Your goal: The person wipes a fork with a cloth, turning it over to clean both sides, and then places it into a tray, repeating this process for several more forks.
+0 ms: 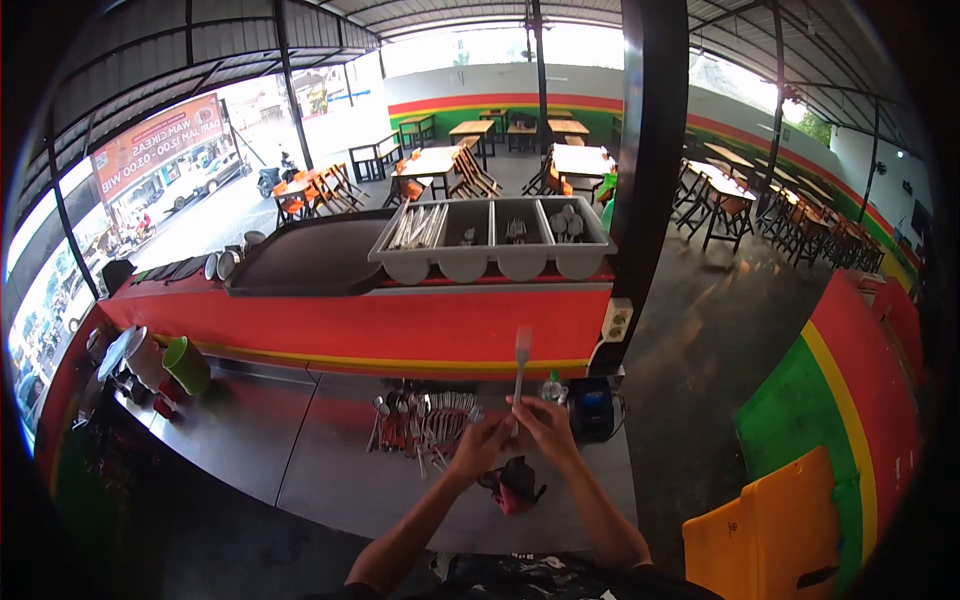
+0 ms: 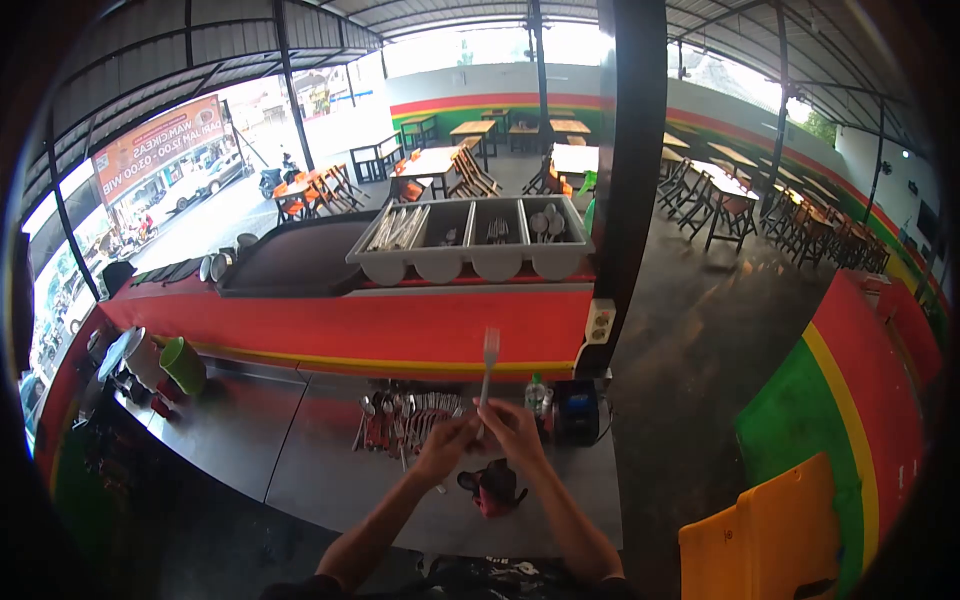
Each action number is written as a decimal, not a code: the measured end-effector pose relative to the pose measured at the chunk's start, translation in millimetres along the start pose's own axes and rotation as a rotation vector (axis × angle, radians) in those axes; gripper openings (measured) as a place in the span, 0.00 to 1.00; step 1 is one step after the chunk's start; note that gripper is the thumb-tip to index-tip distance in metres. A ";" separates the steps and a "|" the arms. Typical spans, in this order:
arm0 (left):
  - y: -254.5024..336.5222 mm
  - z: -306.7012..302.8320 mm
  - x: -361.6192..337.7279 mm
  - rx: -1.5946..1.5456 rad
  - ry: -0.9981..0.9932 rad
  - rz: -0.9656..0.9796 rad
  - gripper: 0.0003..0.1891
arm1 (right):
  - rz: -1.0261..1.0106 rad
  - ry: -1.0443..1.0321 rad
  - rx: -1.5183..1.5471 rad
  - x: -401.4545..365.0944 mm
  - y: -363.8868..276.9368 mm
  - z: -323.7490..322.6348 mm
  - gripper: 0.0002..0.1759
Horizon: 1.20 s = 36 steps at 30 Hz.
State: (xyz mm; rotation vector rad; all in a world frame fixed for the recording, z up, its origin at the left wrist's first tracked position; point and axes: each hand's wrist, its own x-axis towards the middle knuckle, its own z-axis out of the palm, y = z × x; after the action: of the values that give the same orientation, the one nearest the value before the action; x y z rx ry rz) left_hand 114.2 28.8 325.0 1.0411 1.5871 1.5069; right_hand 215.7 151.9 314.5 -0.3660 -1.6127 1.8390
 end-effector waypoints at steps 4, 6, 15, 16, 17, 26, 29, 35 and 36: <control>72.2 -3.4 52.4 -0.063 0.083 0.119 0.18 | -0.093 0.008 0.051 61.8 -40.6 -0.9 0.16; 72.8 -17.3 103.7 0.014 0.041 0.231 0.19 | -0.125 0.039 0.159 95.4 -69.4 4.3 0.15; 104.9 -41.6 258.8 -0.037 0.113 0.133 0.22 | -0.032 0.211 0.028 249.2 -74.9 -21.0 0.14; 103.0 -44.4 267.6 -0.045 0.112 0.120 0.23 | -0.001 0.229 0.030 252.5 -77.2 -19.8 0.14; 100.2 -47.3 275.7 -0.054 0.109 0.106 0.25 | 0.000 0.229 0.042 254.2 -78.5 -19.5 0.15; 78.7 -41.6 300.4 -0.113 0.117 0.096 0.32 | -0.137 0.246 -0.146 257.2 -68.1 -24.9 0.20; 77.5 -39.7 286.4 -0.087 0.128 0.086 0.28 | -0.249 0.288 -0.197 258.5 -51.1 -25.0 0.20; -14.1 -19.7 209.2 0.435 0.270 0.482 0.15 | -0.534 0.335 -0.461 178.8 44.2 -17.7 0.14; -61.7 -26.4 192.7 0.646 0.214 0.430 0.16 | -0.582 0.355 -0.580 152.6 71.8 -15.5 0.13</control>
State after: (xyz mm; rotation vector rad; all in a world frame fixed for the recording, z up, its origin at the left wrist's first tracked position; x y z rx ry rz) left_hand 2.5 191.3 272.7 1.7100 2.1815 1.4296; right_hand 90.4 258.6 274.3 -0.3902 -1.7336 0.8113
